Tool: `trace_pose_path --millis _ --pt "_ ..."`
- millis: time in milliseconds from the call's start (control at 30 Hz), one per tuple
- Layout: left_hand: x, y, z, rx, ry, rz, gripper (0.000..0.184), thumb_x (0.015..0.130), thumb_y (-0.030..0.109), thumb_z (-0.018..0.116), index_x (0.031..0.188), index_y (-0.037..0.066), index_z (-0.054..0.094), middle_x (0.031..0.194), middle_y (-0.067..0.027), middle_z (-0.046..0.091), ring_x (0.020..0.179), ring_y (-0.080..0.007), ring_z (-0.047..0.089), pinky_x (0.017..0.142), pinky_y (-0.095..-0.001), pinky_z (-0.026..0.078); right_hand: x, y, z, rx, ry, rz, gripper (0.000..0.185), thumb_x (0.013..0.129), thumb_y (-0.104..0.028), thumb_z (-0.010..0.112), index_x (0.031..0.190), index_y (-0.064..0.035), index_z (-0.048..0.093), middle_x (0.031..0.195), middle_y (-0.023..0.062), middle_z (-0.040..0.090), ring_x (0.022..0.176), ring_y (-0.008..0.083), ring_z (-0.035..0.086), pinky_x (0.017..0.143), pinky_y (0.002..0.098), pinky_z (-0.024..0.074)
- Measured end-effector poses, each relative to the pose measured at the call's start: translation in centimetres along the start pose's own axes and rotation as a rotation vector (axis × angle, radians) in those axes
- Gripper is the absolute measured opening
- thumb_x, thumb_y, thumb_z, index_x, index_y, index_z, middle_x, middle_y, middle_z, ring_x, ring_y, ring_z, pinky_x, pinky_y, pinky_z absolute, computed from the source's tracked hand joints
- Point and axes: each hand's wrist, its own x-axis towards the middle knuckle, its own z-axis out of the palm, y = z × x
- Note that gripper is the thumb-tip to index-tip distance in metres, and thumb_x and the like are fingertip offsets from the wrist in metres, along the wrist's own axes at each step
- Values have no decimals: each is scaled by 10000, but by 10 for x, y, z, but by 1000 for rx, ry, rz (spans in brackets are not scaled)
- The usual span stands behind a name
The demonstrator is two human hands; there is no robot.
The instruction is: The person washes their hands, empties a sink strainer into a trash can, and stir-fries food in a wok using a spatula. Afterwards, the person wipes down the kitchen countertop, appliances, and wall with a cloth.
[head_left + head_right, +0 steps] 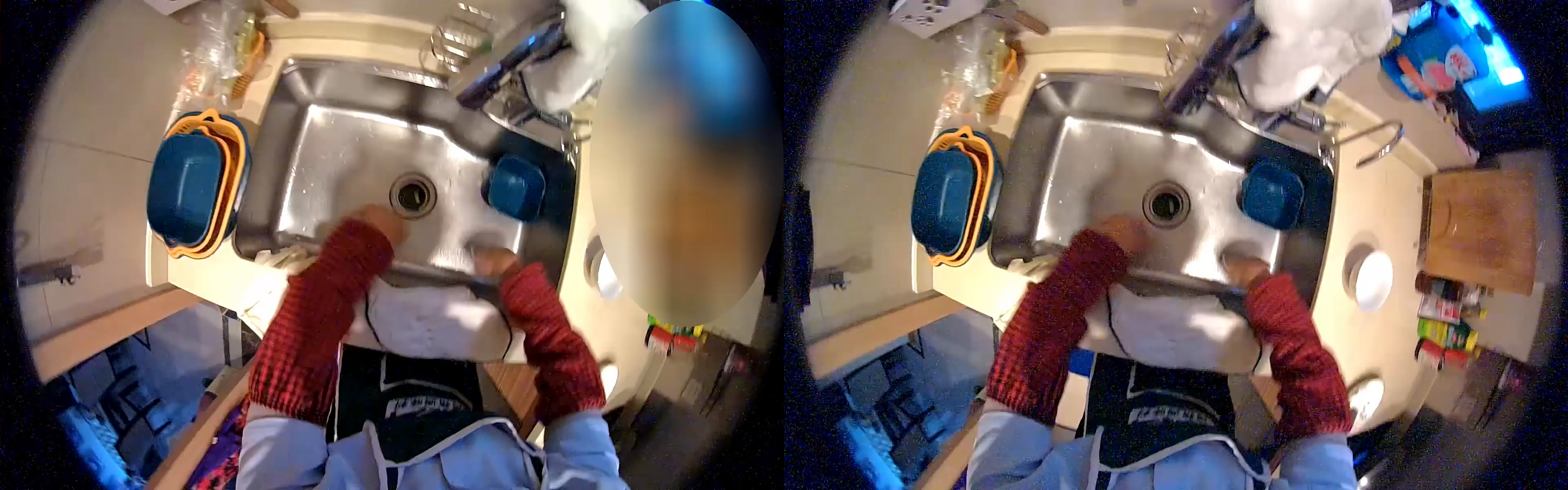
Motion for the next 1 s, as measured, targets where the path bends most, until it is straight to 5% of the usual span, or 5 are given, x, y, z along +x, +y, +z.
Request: trace_pose_path --millis 100,233,333,633,1000 --pt "-26 -47 30 586 157 21 162 809 199 486 891 66 531 667 -67 553 603 -163 550 545 -275 425 -21 12 59 -90 478 -1 213 797 -168 517 973 -51 545 878 63 560 777 160 532 652 304 465" --pt "-71 -100 50 206 299 -26 161 830 193 463 908 58 503 788 -82 536 694 -179 566 578 -281 449 -73 -36 42 1867 -265 53 214 876 -192 396 1023 -53 466 848 132 561 711 161 556 569 255 457" --pt "-91 -149 51 -385 321 -52 164 845 177 448 928 40 485 940 -112 530 790 -190 580 622 -294 479 -78 -78 84 1334 -90 485 215 863 -221 447 1021 -75 438 889 95 548 865 235 552 781 355 458" --pt "-117 -204 67 1665 635 759 258 718 94 509 971 46 516 1122 -169 462 1056 -303 444 826 -373 419 -104 -112 137 -661 411 -201 231 662 -86 586 874 -28 515 961 182 500 948 310 469 808 441 359" --pt "-260 -255 -66 672 1620 869 150 672 -65 474 755 39 542 800 -110 511 749 -248 492 682 -309 388 78 106 62 -307 174 -163 211 751 -48 462 949 -9 525 861 172 546 792 296 496 728 368 389"
